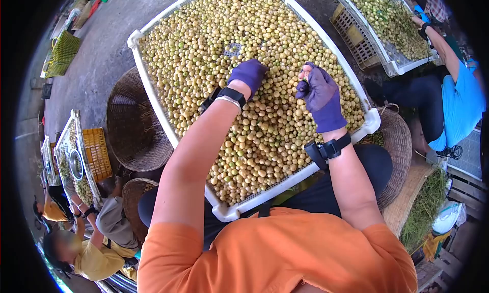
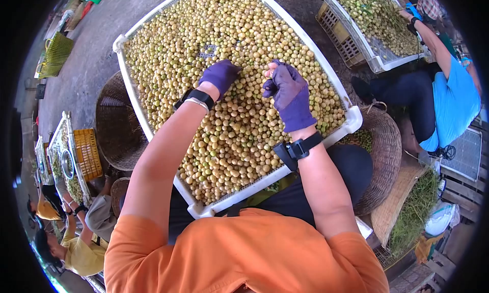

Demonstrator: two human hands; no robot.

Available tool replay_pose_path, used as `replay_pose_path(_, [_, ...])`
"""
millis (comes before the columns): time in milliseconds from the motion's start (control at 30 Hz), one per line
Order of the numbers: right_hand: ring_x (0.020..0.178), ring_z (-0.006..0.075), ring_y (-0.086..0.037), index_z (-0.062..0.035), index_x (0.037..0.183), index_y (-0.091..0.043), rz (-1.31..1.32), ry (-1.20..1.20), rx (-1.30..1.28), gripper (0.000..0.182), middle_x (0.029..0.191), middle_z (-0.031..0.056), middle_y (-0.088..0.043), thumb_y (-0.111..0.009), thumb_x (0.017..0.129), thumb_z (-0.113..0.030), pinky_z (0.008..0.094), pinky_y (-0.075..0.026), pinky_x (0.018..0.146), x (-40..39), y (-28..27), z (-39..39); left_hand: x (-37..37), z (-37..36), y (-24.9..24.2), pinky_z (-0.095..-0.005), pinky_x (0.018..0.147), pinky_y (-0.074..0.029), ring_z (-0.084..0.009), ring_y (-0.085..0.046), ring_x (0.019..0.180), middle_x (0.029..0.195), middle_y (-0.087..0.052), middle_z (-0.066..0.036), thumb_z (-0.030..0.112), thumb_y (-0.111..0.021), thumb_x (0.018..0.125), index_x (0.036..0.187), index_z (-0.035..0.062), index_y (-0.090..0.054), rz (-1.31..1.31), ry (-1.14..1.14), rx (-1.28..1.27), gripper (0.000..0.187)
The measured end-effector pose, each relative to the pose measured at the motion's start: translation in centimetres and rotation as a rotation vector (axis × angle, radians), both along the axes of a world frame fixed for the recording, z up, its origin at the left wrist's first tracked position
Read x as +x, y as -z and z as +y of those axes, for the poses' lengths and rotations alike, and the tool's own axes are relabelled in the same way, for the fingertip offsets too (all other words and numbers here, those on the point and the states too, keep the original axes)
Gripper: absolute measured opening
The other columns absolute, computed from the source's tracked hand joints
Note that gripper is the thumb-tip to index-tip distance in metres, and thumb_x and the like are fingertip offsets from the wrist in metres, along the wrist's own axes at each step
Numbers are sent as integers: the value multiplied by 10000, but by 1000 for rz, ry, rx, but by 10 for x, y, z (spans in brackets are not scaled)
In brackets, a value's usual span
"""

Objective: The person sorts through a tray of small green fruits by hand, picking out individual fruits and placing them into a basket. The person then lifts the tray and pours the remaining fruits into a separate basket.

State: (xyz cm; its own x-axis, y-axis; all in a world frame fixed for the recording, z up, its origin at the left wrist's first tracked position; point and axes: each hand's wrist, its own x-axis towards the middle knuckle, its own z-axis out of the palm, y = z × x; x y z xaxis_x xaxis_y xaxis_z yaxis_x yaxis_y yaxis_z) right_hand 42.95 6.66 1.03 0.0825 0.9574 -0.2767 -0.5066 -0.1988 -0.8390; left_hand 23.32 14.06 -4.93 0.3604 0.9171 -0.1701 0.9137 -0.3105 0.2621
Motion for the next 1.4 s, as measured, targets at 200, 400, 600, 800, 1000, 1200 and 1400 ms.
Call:
replay_pose_path(200, [604,123,-581,-15,1062,-623,-23,-5,7,242,830,63,-632,-593,919,-208,257,-482,503,-1,4,1,23,1,-30,-389,772,-542,-332,-662,911,998,-664,-189,131,-668,759,905,40,-707,145,-97,-168,176])
replay_pose_path(400, [601,116,-581,-15,1051,-628,-32,11,-9,236,821,61,-636,-587,916,-204,249,-483,502,2,0,2,-7,13,-16,-348,733,-524,-248,-662,774,863,-676,-132,214,-575,871,917,23,-672,-370,-402,-434,218])
replay_pose_path(600, [588,106,-573,-12,1034,-631,-63,14,-14,235,806,49,-628,-593,909,-207,241,-471,495,0,-7,-1,-50,25,5,-301,675,-521,-224,-647,709,828,-668,-111,207,-559,862,893,55,-665,-539,-553,-214,188])
replay_pose_path(800, [591,97,-570,-12,1037,-639,-97,11,-9,241,791,41,-626,-603,903,-208,232,-469,495,-3,-14,-2,-19,32,-16,-416,853,-497,-319,-625,983,1020,-662,-150,335,-593,831,1001,105,-681,-32,-243,-129,299])
replay_pose_path(1000, [592,98,-575,-15,1033,-642,-139,13,-12,242,792,45,-631,-598,905,-216,229,-470,499,-4,-10,-2,-4,49,-4,-435,858,-496,-359,-628,963,1021,-658,-185,310,-626,823,986,86,-691,175,-121,-186,284])
replay_pose_path(1200, [585,99,-576,-14,1032,-638,-82,33,-12,240,805,56,-647,-604,901,-212,227,-467,491,-1,-11,-2,-17,52,-10,-431,868,-492,-367,-623,974,1027,-650,-215,315,-578,846,968,39,-683,160,-89,-245,320])
replay_pose_path(1400, [566,101,-566,-7,1014,-633,-135,36,3,250,786,55,-642,-594,914,-232,234,-459,470,-1,-11,-1,-48,35,-20,-405,877,-483,-326,-638,948,1016,-665,-183,341,-566,834,1011,60,-674,-163,-296,-204,349])
